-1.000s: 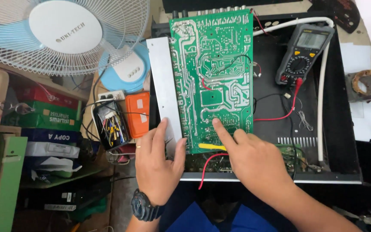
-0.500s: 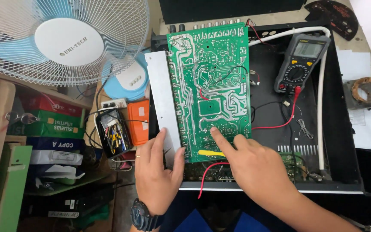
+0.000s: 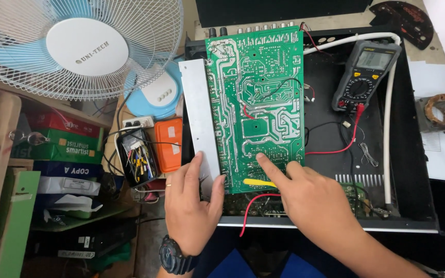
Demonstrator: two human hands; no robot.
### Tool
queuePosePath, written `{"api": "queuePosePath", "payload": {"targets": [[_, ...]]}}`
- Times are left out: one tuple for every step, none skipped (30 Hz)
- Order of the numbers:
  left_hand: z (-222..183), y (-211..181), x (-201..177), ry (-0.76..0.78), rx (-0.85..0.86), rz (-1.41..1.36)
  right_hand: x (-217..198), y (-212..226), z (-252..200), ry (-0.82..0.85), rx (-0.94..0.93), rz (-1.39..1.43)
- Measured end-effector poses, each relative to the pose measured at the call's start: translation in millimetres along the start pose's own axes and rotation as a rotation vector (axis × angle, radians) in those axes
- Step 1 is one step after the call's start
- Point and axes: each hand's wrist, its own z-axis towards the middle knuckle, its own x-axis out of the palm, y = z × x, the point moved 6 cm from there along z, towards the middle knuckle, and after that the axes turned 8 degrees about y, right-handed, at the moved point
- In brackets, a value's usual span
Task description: Cleaning and inspecting a printed circuit board using a small tool and handling electronic connectors.
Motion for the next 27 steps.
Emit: {"api": "queuePosePath", "payload": {"targets": [[0, 0, 0, 0.000, -0.001, 0.000, -2, 2, 1, 0.000, -0.001, -0.001], [0, 1, 1, 0.006, -0.005, -0.002, -3, 3, 1, 0.012, -0.004, 0.029], [0, 1, 1, 0.013, -0.008, -0.004, -4, 5, 2, 0.023, -0.005, 0.058], [0, 1, 1, 0.013, -0.010, -0.005, -3, 6, 3, 0.025, -0.006, 0.057], [0, 1, 1, 0.016, -0.011, -0.007, -1, 7, 5, 0.045, -0.003, 0.056], [0, 2, 1, 0.019, -0.013, -0.010, 1, 9, 6, 0.066, 0.001, 0.055], [0, 1, 1, 0.020, -0.013, -0.009, 4, 10, 6, 0.066, 0.000, 0.056], [1, 1, 0, 0.013, -0.005, -0.006, 6, 12, 7, 0.059, 0.003, 0.043], [1, 0, 0, 0.007, 0.002, -0.001, 9, 13, 7, 0.053, 0.005, 0.032], [0, 0, 0, 0.009, 0.001, 0.000, 8, 15, 7, 0.054, 0.005, 0.033], [0, 0, 0, 0.007, -0.002, 0.007, 7, 16, 8, 0.067, 0.012, 0.059], [0, 0, 0, 0.005, -0.004, 0.015, 7, 17, 8, 0.079, 0.020, 0.084], [0, 0, 1, 0.005, -0.004, 0.015, 10, 19, 8, 0.079, 0.020, 0.084], [0, 0, 1, 0.000, -0.001, 0.013, 10, 20, 8, 0.056, 0.028, 0.084], [0, 0, 1, -0.005, 0.001, 0.011, 11, 21, 8, 0.033, 0.034, 0.084], [0, 0, 1, -0.005, 0.001, 0.011, 12, 23, 9, 0.033, 0.034, 0.084], [0, 0, 1, -0.007, 0.000, 0.011, 13, 24, 9, 0.036, 0.028, 0.102], [0, -1, 0, -0.010, 0.000, 0.010, 15, 26, 10, 0.038, 0.022, 0.120], [1, -1, 0, -0.008, 0.000, 0.011, 15, 27, 10, 0.039, 0.023, 0.121], [2, -2, -1, -0.018, 0.012, 0.010, 15, 28, 10, 0.015, 0.015, 0.150], [2, -3, -2, -0.028, 0.024, 0.010, 14, 29, 11, -0.009, 0.007, 0.180], [2, -3, -2, -0.027, 0.025, 0.010, 17, 30, 11, -0.009, 0.008, 0.180], [2, -3, -1, -0.024, 0.024, 0.009, 17, 31, 11, -0.049, 0.002, 0.193], [2, -3, -1, -0.020, 0.024, 0.007, 17, 32, 11, -0.089, -0.003, 0.206], [2, -3, -1, -0.021, 0.025, 0.008, 16, 31, 11, -0.090, -0.003, 0.207], [2, -2, -1, -0.019, 0.022, 0.007, 15, 30, 11, -0.083, 0.007, 0.248], [2, -2, 0, -0.016, 0.018, 0.005, 15, 29, 10, -0.075, 0.016, 0.290]]}}
